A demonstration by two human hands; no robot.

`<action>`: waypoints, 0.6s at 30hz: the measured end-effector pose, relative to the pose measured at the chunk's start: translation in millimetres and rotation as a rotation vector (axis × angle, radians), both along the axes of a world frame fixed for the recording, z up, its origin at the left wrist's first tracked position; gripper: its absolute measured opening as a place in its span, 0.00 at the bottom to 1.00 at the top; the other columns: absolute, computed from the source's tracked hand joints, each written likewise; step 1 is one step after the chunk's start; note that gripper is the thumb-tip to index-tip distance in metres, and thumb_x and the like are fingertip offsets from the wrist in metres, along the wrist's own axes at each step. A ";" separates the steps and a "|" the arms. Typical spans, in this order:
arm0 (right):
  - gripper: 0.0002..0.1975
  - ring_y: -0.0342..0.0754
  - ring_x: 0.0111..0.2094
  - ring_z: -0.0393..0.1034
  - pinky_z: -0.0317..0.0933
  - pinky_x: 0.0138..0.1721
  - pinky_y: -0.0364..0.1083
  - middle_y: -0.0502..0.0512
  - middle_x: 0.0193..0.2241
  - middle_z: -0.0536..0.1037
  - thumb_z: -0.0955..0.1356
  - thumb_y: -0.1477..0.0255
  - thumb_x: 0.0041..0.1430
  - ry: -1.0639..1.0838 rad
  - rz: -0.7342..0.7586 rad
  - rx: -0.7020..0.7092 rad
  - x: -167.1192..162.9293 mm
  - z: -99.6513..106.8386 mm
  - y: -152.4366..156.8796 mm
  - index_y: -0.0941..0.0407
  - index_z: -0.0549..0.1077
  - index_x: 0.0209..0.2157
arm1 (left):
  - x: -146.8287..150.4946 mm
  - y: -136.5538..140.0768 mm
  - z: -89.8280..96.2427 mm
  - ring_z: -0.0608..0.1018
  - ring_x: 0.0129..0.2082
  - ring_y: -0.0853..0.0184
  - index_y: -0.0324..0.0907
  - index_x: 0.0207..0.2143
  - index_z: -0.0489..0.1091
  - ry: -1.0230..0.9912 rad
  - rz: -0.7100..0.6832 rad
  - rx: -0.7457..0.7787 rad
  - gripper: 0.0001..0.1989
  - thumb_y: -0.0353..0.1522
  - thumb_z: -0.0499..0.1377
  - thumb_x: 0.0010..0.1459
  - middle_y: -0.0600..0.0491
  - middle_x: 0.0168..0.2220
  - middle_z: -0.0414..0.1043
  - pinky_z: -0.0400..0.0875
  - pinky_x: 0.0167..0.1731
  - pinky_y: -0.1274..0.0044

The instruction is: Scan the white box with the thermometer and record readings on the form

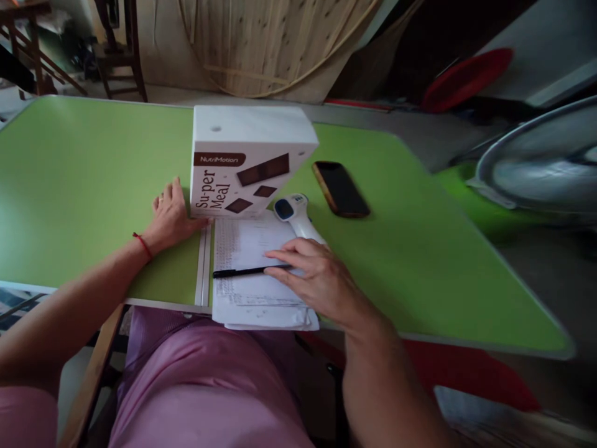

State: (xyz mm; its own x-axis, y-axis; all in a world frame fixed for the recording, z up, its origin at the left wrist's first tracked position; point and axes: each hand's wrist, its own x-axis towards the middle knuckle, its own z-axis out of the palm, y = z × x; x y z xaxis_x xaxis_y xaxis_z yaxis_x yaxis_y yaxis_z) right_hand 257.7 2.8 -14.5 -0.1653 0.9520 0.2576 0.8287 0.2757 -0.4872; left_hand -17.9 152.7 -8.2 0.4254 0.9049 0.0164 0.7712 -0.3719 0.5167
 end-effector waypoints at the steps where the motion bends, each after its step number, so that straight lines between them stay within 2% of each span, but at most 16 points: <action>1: 0.12 0.55 0.37 0.75 0.67 0.40 0.55 0.58 0.34 0.80 0.69 0.64 0.68 -0.029 0.022 0.002 -0.9 0.9 -3.8 0.51 0.85 0.41 | 0.8 -3.0 1.6 0.59 0.71 0.31 0.29 0.71 0.51 0.073 0.012 -0.015 0.55 0.56 0.66 0.55 0.23 0.68 0.57 0.54 0.68 0.44; 5: 0.12 0.53 0.34 0.75 0.64 0.38 0.53 0.57 0.30 0.80 0.67 0.66 0.69 -0.021 0.063 0.003 -3.2 5.7 -7.5 0.52 0.82 0.35 | 6.4 -13.1 7.7 0.47 0.76 0.29 0.27 0.72 0.52 0.214 -0.016 -0.068 0.64 0.67 0.62 0.51 0.21 0.74 0.46 0.38 0.71 0.41; 7: 0.11 0.52 0.32 0.74 0.65 0.36 0.52 0.55 0.29 0.79 0.68 0.64 0.67 0.098 -0.022 0.011 -7.2 10.8 -3.8 0.52 0.79 0.33 | 9.3 -16.2 9.5 0.43 0.76 0.29 0.25 0.74 0.48 0.246 -0.025 -0.088 0.70 0.69 0.61 0.48 0.20 0.75 0.39 0.34 0.71 0.41; 9: 0.10 0.49 0.27 0.71 0.66 0.32 0.50 0.53 0.27 0.78 0.70 0.61 0.63 0.284 -0.183 0.027 -14.4 16.9 1.5 0.52 0.76 0.32 | 11.3 -18.0 10.2 0.41 0.76 0.29 0.24 0.75 0.45 0.268 -0.028 -0.102 0.74 0.70 0.62 0.46 0.20 0.76 0.36 0.31 0.71 0.41; 11: 0.11 0.47 0.24 0.69 0.65 0.28 0.48 0.50 0.24 0.77 0.72 0.60 0.58 0.480 -0.301 0.009 -24.0 21.6 6.8 0.52 0.73 0.31 | 12.4 -18.9 9.4 0.40 0.77 0.29 0.23 0.75 0.44 0.272 -0.029 -0.100 0.77 0.71 0.63 0.43 0.20 0.76 0.35 0.30 0.71 0.40; 14: 0.10 0.47 0.23 0.71 0.66 0.27 0.47 0.49 0.22 0.77 0.73 0.62 0.53 0.686 -0.282 -0.149 -39.8 22.1 12.2 0.52 0.73 0.29 | 12.7 -19.2 6.3 0.41 0.76 0.28 0.25 0.75 0.44 0.248 -0.025 -0.074 0.78 0.71 0.64 0.40 0.20 0.76 0.37 0.31 0.70 0.39; 16: 0.09 0.48 0.24 0.73 0.67 0.27 0.47 0.49 0.22 0.78 0.72 0.62 0.53 0.740 -0.252 -0.264 -48.8 18.4 13.0 0.53 0.75 0.30 | 12.7 -18.8 4.1 0.42 0.76 0.27 0.27 0.76 0.45 0.230 -0.023 -0.061 0.77 0.71 0.65 0.40 0.21 0.76 0.38 0.31 0.70 0.39; 18: 0.09 0.47 0.23 0.72 0.66 0.26 0.46 0.50 0.22 0.78 0.71 0.63 0.52 0.728 -0.282 -0.275 -55.7 13.9 12.0 0.54 0.76 0.30 | 13.0 -18.4 2.9 0.42 0.76 0.26 0.27 0.76 0.45 0.227 -0.022 -0.063 0.77 0.71 0.65 0.40 0.21 0.76 0.38 0.31 0.70 0.39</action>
